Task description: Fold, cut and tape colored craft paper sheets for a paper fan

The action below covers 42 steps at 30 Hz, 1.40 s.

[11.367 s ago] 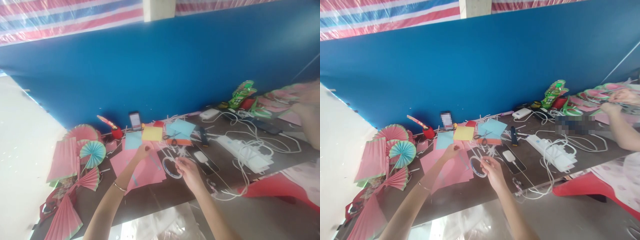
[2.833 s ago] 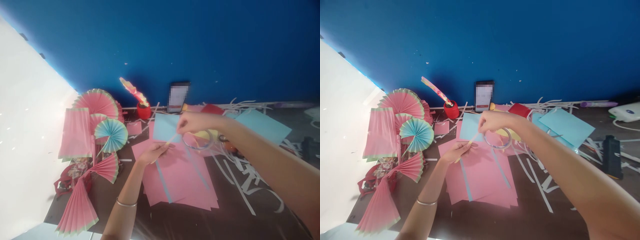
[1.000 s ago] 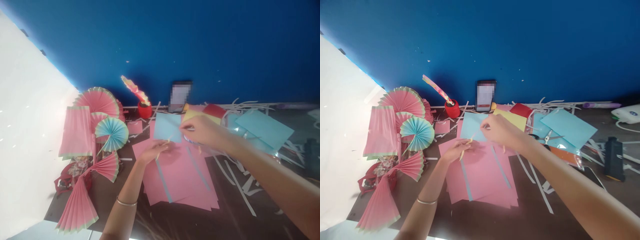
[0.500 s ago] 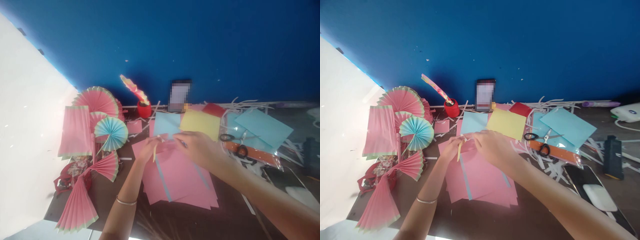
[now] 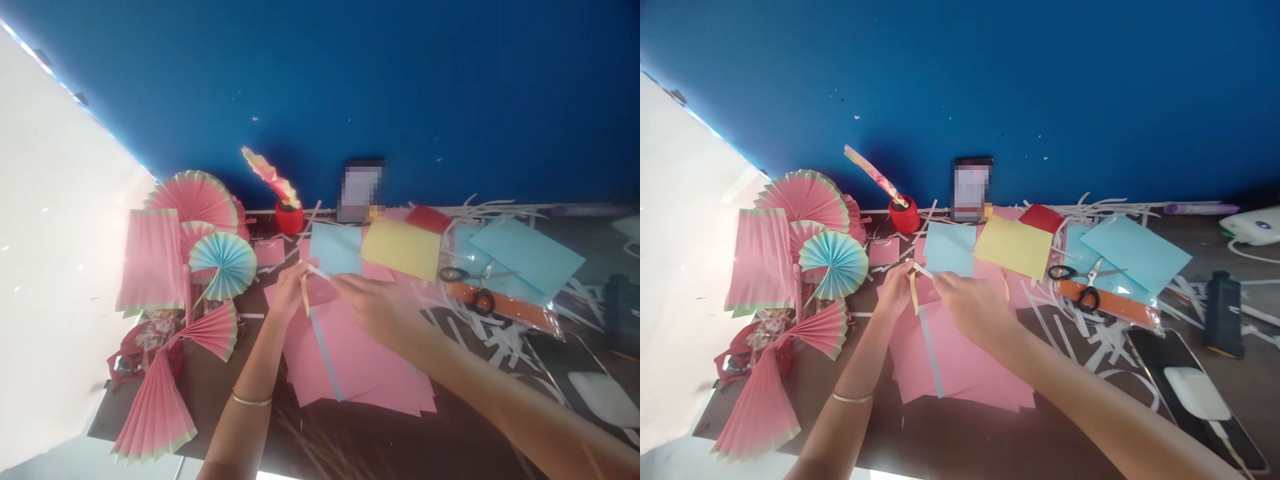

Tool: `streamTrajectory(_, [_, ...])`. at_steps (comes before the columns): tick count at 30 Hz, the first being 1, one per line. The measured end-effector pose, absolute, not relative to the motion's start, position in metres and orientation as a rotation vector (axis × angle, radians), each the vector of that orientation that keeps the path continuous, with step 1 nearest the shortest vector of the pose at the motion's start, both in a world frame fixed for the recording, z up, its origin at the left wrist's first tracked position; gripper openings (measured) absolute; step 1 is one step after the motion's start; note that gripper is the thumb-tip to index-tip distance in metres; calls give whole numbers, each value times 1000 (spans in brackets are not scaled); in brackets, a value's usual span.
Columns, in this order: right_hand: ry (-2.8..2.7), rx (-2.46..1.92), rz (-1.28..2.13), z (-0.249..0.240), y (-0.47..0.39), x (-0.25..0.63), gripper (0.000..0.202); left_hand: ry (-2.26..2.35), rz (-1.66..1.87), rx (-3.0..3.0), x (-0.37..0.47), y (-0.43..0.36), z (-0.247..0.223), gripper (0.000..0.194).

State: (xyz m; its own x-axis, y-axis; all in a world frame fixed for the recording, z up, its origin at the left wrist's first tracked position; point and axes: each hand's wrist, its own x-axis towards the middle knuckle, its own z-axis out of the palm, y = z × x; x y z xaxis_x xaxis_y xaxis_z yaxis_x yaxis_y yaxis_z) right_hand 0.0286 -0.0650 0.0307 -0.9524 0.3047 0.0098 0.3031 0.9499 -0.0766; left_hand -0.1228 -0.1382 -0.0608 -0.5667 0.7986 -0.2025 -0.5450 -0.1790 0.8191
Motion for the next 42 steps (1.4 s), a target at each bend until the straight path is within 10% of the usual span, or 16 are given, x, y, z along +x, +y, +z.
streamTrajectory(42, [-3094,-447,-56,9,-86,-7,50,1010,1854,169,-134,-141,-53,29])
